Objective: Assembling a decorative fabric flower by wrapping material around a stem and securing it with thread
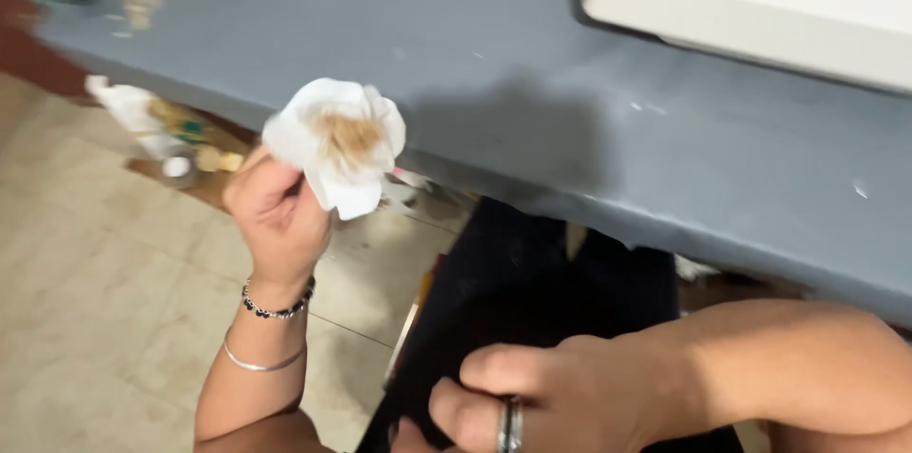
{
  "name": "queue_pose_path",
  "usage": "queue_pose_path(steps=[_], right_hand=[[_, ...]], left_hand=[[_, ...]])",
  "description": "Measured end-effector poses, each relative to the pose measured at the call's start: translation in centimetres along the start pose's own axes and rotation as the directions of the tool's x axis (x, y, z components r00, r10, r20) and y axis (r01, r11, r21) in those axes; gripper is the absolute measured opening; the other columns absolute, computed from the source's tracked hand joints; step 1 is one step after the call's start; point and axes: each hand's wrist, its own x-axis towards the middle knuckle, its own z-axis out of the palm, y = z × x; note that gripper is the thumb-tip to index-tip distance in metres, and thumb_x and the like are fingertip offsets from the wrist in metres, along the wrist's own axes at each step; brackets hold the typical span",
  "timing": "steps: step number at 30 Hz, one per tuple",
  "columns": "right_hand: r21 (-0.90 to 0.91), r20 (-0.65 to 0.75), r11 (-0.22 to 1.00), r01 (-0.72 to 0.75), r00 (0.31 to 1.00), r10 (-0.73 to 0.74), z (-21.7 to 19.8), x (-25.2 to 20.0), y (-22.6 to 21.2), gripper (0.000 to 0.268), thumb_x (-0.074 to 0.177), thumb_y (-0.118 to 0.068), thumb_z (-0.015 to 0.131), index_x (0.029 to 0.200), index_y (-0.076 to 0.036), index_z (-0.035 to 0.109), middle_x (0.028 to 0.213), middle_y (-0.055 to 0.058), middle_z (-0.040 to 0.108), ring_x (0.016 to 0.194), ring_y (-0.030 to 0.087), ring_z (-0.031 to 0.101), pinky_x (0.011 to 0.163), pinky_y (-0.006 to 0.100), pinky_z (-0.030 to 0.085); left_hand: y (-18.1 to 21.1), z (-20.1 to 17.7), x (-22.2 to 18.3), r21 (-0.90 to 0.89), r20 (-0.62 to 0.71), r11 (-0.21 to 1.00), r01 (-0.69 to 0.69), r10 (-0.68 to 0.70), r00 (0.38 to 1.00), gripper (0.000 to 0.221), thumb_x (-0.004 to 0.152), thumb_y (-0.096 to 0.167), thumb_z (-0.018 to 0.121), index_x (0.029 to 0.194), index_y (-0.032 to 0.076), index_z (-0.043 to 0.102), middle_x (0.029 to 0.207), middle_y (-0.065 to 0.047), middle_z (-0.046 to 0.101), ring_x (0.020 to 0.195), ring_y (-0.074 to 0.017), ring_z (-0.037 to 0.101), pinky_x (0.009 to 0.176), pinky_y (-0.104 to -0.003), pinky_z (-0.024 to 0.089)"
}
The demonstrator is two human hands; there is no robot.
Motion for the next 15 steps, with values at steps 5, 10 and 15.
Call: queue_pose_path(steps=[5,10,15], right_hand=[[0.223,0.04,0.973,-0.053,0.998,0.045,-0.1,3.5,-0.3,0.028,0.112,-0.011,0.029,0.104,-0.011,0.056,0.108,-0.003,0.052,0.083,0.01,0.049,0.065,0.024,0.037],[0.349,0.124,0.93,-0.116,0.989,0.077,-0.4,5.3,-2.8,0.03,0.112,-0.008,0.03,0.087,-0.011,0.046,0.084,-0.005,0.037,0.059,0.007,0.035,0.043,0.026,0.026],[0.507,0.635,0.481,-0.716,0.687,0.354,-1.1,5.0,-1.5,0.031,0.109,-0.015,0.045,0.079,-0.009,0.05,0.084,-0.007,0.054,0.064,0.004,0.048,0.056,0.021,0.037]], left_hand=[[-0.6,-7.9,5.2,0.091,-0.066,0.792,-0.603,0.609,0.79,0.028,0.094,0.013,0.078,0.079,-0.01,0.071,0.083,-0.026,0.067,0.078,-0.0441,0.055,0.08,-0.051,0.045],[0.7,-9.3,5.1,-0.109,-0.118,0.799,-0.591,0.58,0.806,0.02,0.095,0.022,0.073,0.095,0.002,0.074,0.099,-0.015,0.07,0.093,-0.0276,0.052,0.082,-0.039,0.046],[-2.9,-10.0,3.4,-0.315,-0.103,0.783,-0.537,0.534,0.839,0.016,0.098,0.015,0.069,0.11,0.024,0.062,0.111,-0.024,0.064,0.107,-0.0325,0.054,0.085,-0.046,0.052]])
